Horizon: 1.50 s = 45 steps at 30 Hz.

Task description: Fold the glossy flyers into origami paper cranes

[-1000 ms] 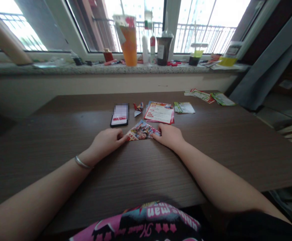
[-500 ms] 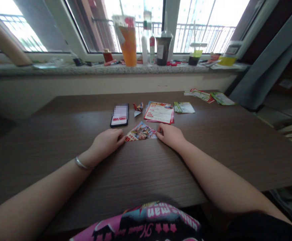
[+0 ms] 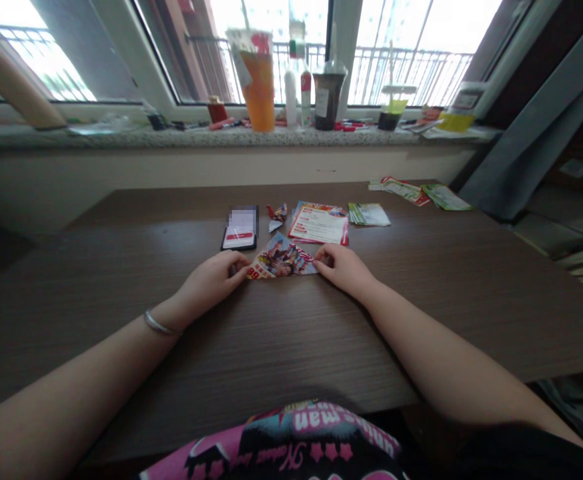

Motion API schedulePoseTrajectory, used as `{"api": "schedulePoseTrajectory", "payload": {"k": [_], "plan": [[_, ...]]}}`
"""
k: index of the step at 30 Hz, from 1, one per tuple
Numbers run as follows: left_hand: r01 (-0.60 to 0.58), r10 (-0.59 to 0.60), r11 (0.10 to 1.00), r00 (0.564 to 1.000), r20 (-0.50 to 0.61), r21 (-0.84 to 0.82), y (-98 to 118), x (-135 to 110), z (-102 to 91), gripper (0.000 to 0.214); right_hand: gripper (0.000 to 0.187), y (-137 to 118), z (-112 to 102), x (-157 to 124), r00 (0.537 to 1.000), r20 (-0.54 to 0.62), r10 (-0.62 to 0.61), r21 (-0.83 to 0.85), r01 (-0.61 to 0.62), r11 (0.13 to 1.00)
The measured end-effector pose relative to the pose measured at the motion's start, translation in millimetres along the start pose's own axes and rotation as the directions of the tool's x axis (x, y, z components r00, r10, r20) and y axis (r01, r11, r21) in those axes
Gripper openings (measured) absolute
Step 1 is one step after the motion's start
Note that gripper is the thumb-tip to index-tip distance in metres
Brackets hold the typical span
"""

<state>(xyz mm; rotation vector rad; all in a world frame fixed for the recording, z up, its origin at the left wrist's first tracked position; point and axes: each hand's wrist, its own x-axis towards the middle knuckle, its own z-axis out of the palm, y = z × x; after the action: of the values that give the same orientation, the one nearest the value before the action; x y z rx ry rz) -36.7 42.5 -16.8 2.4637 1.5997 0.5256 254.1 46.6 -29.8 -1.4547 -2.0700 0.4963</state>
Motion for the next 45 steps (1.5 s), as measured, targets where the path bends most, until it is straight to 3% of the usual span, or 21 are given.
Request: {"api": "schedulePoseTrajectory", "payload": {"k": [4, 8, 12, 15, 29, 45], "plan": [[-0.110, 0.104, 0.992, 0.989, -0.104, -0.055, -1, 2, 0.2, 0.018, 0.009, -4, -2, -2, 0.994, -0.062, -0.090, -0.005, 0.090, 0.996], [-0.282, 0.263, 0.954, 0.949, -0.171, -0.101, -3, 3, 1.8, 0.016, 0.009, -8, -4, -4, 0.968, -0.042, -0.248, -0.029, 0.247, 0.969], [-0.469, 0.444, 0.862, 0.882, -0.161, -0.192, -3, 1, 5.2, 0.019, 0.012, -8, -5, -5, 0.905, 0.043, -0.423, -0.015, 0.424, 0.906], [-0.532, 0.523, 0.824, 0.847, -0.098, -0.196, -2, 0, 6.9, 0.023, 0.012, -8, -5, -4, 0.858, 0.102, -0.504, 0.004, 0.506, 0.862], [-0.561, 0.604, 0.788, 0.784, 0.142, -0.255, 4, -3, 0.5, 0.043, 0.019, -21, -2, -7, 0.787, 0.272, -0.553, -0.139, 0.601, 0.787], [-0.536, 0.590, 0.802, 0.781, 0.205, -0.263, 16, -7, -4.5, 0.059, 0.025, -31, -1, -10, 0.781, 0.330, -0.530, -0.284, 0.618, 0.733]]}}
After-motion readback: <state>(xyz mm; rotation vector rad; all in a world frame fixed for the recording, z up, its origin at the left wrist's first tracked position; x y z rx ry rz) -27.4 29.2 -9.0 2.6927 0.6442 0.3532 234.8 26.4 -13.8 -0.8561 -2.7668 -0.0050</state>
